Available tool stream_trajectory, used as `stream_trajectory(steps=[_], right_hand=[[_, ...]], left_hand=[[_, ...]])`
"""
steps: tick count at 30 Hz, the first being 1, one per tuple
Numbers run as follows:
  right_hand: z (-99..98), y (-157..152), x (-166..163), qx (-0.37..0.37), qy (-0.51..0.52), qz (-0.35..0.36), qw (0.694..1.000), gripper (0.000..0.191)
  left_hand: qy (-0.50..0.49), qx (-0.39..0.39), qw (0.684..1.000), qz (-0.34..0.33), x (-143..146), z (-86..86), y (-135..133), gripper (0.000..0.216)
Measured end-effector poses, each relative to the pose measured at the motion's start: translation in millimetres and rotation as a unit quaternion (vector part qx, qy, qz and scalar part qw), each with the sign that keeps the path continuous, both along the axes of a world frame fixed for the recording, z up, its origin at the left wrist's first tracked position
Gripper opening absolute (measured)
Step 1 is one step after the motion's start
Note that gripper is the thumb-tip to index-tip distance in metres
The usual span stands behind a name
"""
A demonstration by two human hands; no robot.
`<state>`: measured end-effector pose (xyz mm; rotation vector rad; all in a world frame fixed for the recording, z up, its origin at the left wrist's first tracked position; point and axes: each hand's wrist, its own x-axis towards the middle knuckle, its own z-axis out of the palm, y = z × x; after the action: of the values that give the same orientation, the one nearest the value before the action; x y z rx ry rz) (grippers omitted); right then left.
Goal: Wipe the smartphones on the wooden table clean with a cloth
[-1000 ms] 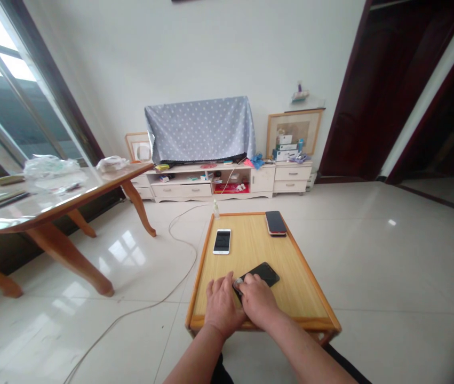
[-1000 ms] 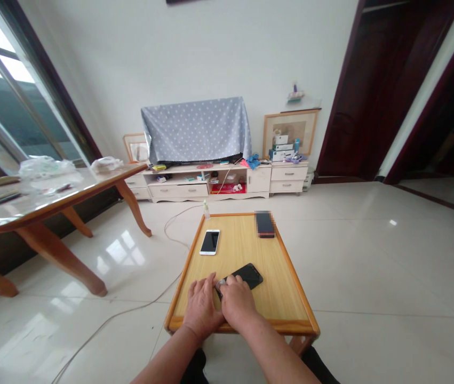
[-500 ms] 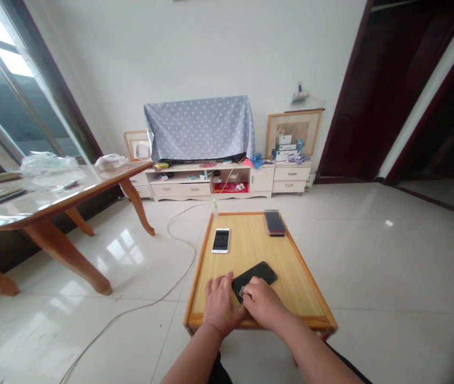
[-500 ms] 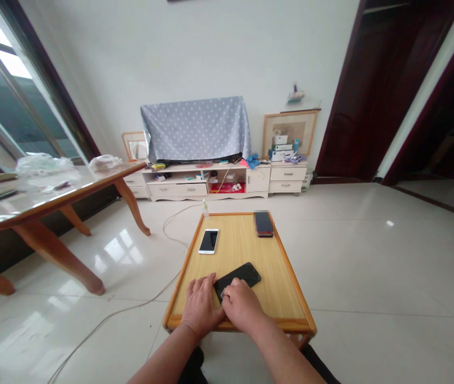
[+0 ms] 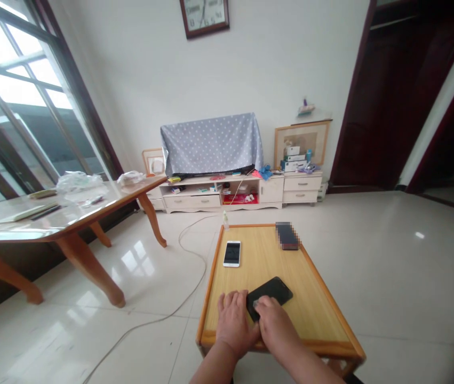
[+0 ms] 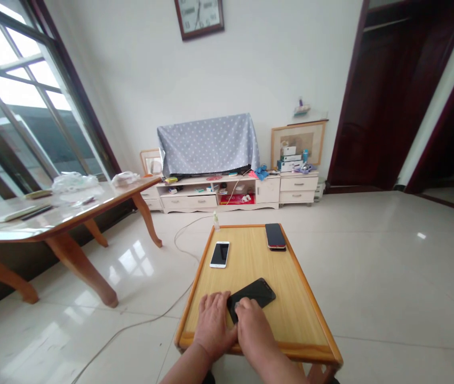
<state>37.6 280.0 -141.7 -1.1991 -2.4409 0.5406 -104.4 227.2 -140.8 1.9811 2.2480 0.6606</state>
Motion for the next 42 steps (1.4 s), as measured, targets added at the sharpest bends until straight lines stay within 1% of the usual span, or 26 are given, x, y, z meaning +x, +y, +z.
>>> stream_trajectory(steps=[3,5,7,10,13,15,18,20,22,25,27,29,33,34,36,39,40,42], right_hand=[[-7.3,-7.4,4.3,0.003,0.003,0.039,0.999,0.041],[-12.4,-3.4,13.3,0.013,-0.011,0.042,0.999,0.045],[-14.6,5.9,25.0,0.021,-0.039,0.017,0.999,0.047],[-10.9,20.7,42.6,0.029,-0.081,-0.056,0.995,0.048],[-5.4,22.0,51.6,0.030,-0.100,-0.112,0.988,0.050],[-4.4,12.2,49.9,0.012,-0.102,-0.097,0.990,0.052],[-6.0,-6.3,42.8,-0.001,-0.076,-0.026,0.997,0.052],[-6.0,-9.4,42.3,-0.002,-0.068,-0.013,0.998,0.051],[-3.7,-1.1,47.6,-0.002,-0.073,-0.047,0.996,0.052],[0.8,18.9,58.8,-0.008,-0.090,-0.132,0.987,0.053],[1.8,22.8,61.2,-0.011,-0.095,-0.158,0.983,0.053],[0.6,13.8,57.6,-0.011,-0.084,-0.139,0.987,0.053],[-1.3,-13.8,47.4,-0.007,-0.043,-0.052,0.998,0.053],[-0.6,-15.4,47.5,-0.007,-0.041,-0.049,0.998,0.052],[2.3,-9.3,51.6,-0.010,-0.051,-0.084,0.995,0.051],[6.1,7.1,59.5,-0.012,-0.074,-0.174,0.982,0.052],[6.3,9.2,60.2,-0.011,-0.078,-0.187,0.979,0.052],[4.9,4.2,57.5,-0.011,-0.072,-0.172,0.982,0.052]], left_hand=[[0.001,-0.008,1.000,-0.006,-0.3,1.2,0.1,0.062],[0.004,-0.014,1.000,-0.009,-0.3,3.0,0.3,0.061],[0.009,-0.020,1.000,-0.013,-0.1,5.2,0.5,0.060],[0.015,-0.031,0.999,-0.017,1.3,8.2,1.4,0.059],[0.026,-0.034,0.999,-0.013,3.7,9.0,3.6,0.060],[0.036,-0.042,0.998,-0.013,5.4,8.3,5.5,0.059],[0.051,-0.047,0.998,-0.010,7.1,6.6,7.9,0.057],[0.059,-0.043,0.997,-0.008,8.1,5.9,8.8,0.056],[0.066,-0.036,0.997,-0.008,9.3,6.1,9.4,0.055],[0.074,-0.030,0.997,-0.007,11.5,7.9,10.0,0.054],[0.076,-0.032,0.997,-0.005,12.9,9.2,10.4,0.053],[0.075,-0.035,0.997,-0.001,13.8,9.6,11.0,0.053],[0.076,-0.038,0.996,-0.006,13.9,8.6,12.8,0.051],[0.076,-0.040,0.996,-0.006,14.0,8.9,13.1,0.052],[0.076,-0.051,0.996,-0.001,14.6,10.7,13.5,0.052],[0.077,-0.059,0.995,0.003,16.1,15.1,13.1,0.052],[0.077,-0.058,0.995,0.000,16.5,16.2,12.8,0.052],[0.077,-0.054,0.996,-0.003,16.8,17.2,12.4,0.052]])
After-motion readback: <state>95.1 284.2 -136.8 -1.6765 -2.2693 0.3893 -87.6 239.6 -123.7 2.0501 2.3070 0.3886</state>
